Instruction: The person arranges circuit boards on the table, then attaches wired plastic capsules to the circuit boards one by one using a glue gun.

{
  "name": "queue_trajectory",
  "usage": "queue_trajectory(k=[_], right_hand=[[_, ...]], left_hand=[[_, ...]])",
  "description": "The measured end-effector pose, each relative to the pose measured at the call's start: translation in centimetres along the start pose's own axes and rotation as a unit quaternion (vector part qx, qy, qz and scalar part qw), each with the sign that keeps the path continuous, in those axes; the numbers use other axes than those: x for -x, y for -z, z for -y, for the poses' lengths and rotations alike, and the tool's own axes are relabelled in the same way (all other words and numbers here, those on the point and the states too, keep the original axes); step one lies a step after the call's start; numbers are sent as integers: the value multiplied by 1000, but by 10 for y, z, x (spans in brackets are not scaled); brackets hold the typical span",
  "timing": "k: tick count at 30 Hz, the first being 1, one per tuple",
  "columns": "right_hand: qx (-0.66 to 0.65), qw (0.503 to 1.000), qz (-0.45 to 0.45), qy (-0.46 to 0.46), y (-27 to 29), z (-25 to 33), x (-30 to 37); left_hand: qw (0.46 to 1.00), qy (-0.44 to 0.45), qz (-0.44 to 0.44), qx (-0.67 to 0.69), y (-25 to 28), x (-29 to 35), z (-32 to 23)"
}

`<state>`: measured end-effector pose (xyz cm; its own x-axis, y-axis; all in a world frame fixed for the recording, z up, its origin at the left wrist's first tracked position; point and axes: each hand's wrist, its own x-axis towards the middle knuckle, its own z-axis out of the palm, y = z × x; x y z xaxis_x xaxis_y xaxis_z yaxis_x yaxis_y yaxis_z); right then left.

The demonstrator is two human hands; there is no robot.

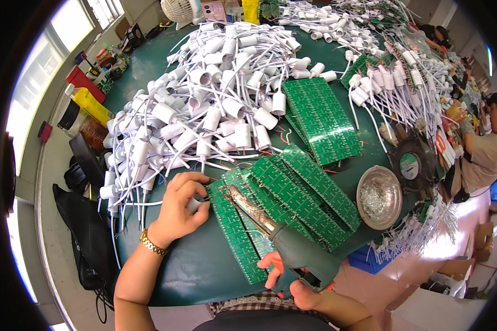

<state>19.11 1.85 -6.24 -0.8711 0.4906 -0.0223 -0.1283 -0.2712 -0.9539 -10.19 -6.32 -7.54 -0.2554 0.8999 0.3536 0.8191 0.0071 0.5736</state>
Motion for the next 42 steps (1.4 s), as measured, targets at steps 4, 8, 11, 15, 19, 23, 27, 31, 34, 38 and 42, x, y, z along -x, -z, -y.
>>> queue_trajectory(k=[4,8,11,15,19,23,27,31,34,38,42], right_hand=[[-4,1000,-17,-9,0,0,5],[18,999,-16,-34,3,3,5],[19,998,-25,-50,1,3,5],[23,997,14,-66,3,5,0],[71,994,48,-67,2,5,-4],[134,986,19,-100,-2,1,-2],[130,989,-12,-67,-3,-2,-3],[114,991,-4,-74,-4,0,-10],[126,988,9,-84,-5,2,-11],[170,983,30,-55,-4,2,-14],[162,985,17,-60,-6,3,-15]], left_hand=[[995,-15,-51,88,-2,6,2],[997,-56,-33,34,-1,6,5],[999,-19,-33,33,-1,6,3],[996,21,-32,75,-4,6,8],[996,52,-1,78,0,2,5],[997,43,11,57,-4,0,4],[998,44,2,35,-5,2,2],[999,40,-4,26,-5,3,2],[999,35,-10,25,-6,2,4],[999,29,-16,21,-8,2,4],[999,34,-13,15,-7,2,4]])
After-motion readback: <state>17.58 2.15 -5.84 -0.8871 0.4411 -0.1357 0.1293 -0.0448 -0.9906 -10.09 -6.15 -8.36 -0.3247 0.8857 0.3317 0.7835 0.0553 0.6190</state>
